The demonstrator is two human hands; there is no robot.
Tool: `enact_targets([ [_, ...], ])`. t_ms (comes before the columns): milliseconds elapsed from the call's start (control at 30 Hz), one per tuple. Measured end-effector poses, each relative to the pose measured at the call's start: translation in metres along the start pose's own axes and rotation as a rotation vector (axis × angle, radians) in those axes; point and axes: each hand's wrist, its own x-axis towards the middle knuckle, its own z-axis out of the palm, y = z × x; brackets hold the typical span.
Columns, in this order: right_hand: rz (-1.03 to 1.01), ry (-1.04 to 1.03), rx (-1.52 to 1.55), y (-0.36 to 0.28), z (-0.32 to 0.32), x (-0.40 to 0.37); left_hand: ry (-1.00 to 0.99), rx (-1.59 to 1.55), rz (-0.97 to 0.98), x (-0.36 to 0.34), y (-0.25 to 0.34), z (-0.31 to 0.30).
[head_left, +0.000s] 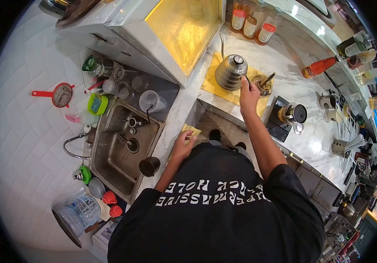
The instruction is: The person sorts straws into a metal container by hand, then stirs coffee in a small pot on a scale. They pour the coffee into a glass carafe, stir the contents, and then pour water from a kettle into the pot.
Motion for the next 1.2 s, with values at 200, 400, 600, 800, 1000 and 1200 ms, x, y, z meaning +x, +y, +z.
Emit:
enact_targets([
  [200,-0.015,-0.010,-0.046,0.008,0.005,-0.012,0.010,-0.007,0.002,0.002,0.008,-0.001],
  [400,0.004,-0.087,-0.155,0.008,0.000,-0.014,0.000,0.036,0.037,0.007,0.023,0.004],
  [600,-0.279,0.011,-0.467,-0.018,-0.022,-0.041,-0.016,0.000,0.150,0.015,0.054,0.017],
  [800,-0.050,-0.156,-0.148,-0.072,-0.109,-0.104,-0.048,-0.036,0.231,0.017,0.115,0.034],
  [1000,0.016,-0.163,-0.030,-0.073,-0.209,-0.111,-0.100,-0.002,0.426,0.008,0.198,0.072],
  [1200,-0.005,0.035,-0.152,-0.091,-0.296,-0.088,-0.165,-0.040,0.557,-0.006,0.267,0.123],
])
